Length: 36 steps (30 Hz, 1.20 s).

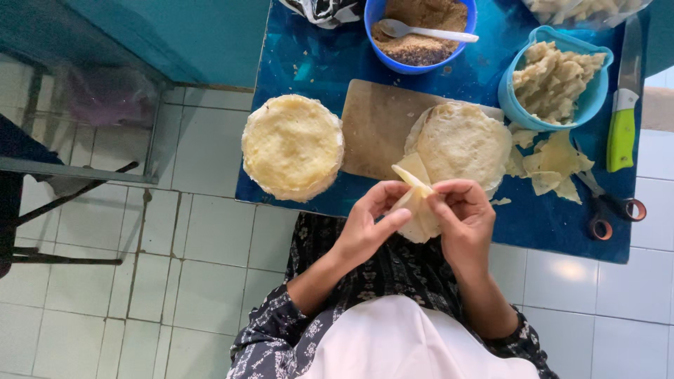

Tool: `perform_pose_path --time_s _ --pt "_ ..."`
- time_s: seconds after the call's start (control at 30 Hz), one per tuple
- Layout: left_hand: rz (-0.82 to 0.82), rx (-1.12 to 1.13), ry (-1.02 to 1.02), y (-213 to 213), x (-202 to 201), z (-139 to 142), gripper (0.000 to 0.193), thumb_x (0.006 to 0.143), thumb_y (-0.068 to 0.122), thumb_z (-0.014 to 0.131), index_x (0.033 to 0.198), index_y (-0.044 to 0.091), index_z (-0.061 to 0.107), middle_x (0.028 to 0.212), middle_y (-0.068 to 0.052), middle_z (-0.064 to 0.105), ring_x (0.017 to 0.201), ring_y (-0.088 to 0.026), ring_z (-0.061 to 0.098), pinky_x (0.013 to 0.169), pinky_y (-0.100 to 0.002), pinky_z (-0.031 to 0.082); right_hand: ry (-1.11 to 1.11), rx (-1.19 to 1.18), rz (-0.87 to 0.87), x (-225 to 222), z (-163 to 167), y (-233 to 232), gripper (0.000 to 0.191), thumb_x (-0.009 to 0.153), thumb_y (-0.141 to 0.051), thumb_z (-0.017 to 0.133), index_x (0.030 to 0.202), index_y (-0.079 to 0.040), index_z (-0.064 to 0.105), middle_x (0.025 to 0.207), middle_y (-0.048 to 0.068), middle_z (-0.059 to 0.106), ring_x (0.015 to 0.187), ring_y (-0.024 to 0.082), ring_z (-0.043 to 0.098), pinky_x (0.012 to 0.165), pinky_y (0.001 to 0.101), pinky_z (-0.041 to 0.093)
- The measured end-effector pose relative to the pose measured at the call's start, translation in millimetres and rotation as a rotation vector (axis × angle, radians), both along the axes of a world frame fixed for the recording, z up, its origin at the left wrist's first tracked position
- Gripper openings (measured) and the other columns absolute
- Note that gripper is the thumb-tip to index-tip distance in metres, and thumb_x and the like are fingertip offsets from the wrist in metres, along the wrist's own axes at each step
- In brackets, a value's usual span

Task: The person peels thin, translucent sheets one at a time from a round stack of layered dough on a small blue table, tearing each sheet free and placing it onto a growing pile beside the stack. Scraps and torn pieces accumulate on the table as the stack is worked through.

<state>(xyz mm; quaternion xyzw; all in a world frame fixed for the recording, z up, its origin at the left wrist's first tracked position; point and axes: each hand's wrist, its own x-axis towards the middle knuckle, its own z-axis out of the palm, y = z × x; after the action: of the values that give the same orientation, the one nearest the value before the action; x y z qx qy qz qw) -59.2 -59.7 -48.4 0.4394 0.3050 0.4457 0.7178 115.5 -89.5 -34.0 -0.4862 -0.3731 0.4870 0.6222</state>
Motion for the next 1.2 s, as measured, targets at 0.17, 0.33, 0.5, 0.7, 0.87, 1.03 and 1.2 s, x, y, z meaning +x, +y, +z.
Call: perform_pose_path --time_s 0.17,0.33,0.5,0.7,0.87,1.03,1.2 --pt "0.122 0.096 0.195 -1.8 10.5 6.4 0.025 0.101 0.016 0.073 0.118 -0.001 0.066 0.098 0.002 0.069 0.09 -0.003 0.06 0.075 -0.02 0.051 -0.091 -0.024 0.091 -6.5 1.7 -1.4 0.028 0.096 0.004 0.067 0.124 0.003 0.065 0.102 0.003 0.067 0.089 0.006 0.062 0.08 0.0182 0.049" --pt "0.142 0.063 0.084 -1.8 9.6 2.1 0.019 0.1 0.012 0.073 0.113 -0.002 0.069 0.094 0.004 0.067 0.08 -0.001 0.057 0.067 -0.019 0.046 0.089 -0.051 -0.002 4.5 -0.5 1.6 0.015 0.098 0.004 0.066 0.112 0.004 0.07 0.103 0.005 0.07 0.09 0.008 0.065 0.082 0.0194 0.05" --pt "0.262 0.285 0.365 -4.3 2.6 8.6 0.014 0.1 0.011 0.073 0.108 -0.001 0.073 0.084 0.001 0.063 0.072 -0.003 0.051 0.062 -0.021 0.044 -0.009 -0.047 0.09 7.2 1.3 -2.1 0.017 0.098 0.002 0.067 0.115 0.003 0.068 0.1 0.003 0.069 0.088 0.006 0.063 0.079 0.0177 0.049" --pt "0.225 0.371 0.309 -4.2 -0.7 15.9 0.014 0.104 0.012 0.068 0.11 0.0 0.071 0.088 0.0 0.065 0.078 -0.004 0.059 0.068 -0.021 0.047 -0.179 -0.093 0.14 0.8 -1.1 0.8 0.019 0.095 0.004 0.07 0.114 0.005 0.069 0.096 0.002 0.067 0.085 0.005 0.06 0.075 0.0176 0.048" --pt "0.281 0.201 0.263 -5.4 -3.0 4.3 0.017 0.106 0.013 0.065 0.112 -0.001 0.072 0.088 0.002 0.06 0.076 -0.004 0.05 0.066 -0.021 0.042 0.088 -0.042 0.027 10.0 -1.5 4.8 0.01 0.1 0.004 0.067 0.109 0.007 0.07 0.1 0.008 0.073 0.088 0.01 0.068 0.082 0.0217 0.053" --pt "0.366 0.308 0.228 -6.6 1.0 -12.1 0.017 0.112 0.017 0.058 0.11 0.001 0.064 0.101 0.002 0.059 0.088 -0.005 0.053 0.078 -0.021 0.045 0.299 0.017 0.007 7.3 -10.8 4.5 0.011 0.101 -0.002 0.063 0.111 0.003 0.065 0.108 0.007 0.072 0.098 0.011 0.069 0.092 0.0243 0.056" --pt "0.224 -0.182 -0.258 -3.7 1.4 -17.8 0.018 0.115 0.02 0.052 0.115 0.004 0.059 0.101 -0.001 0.063 0.085 -0.006 0.055 0.076 -0.022 0.046 0.509 -0.043 0.055 15.3 -23.2 4.1 0.01 0.109 -0.004 0.063 0.118 0.001 0.063 0.108 0.011 0.071 0.095 0.016 0.067 0.086 0.0284 0.053"
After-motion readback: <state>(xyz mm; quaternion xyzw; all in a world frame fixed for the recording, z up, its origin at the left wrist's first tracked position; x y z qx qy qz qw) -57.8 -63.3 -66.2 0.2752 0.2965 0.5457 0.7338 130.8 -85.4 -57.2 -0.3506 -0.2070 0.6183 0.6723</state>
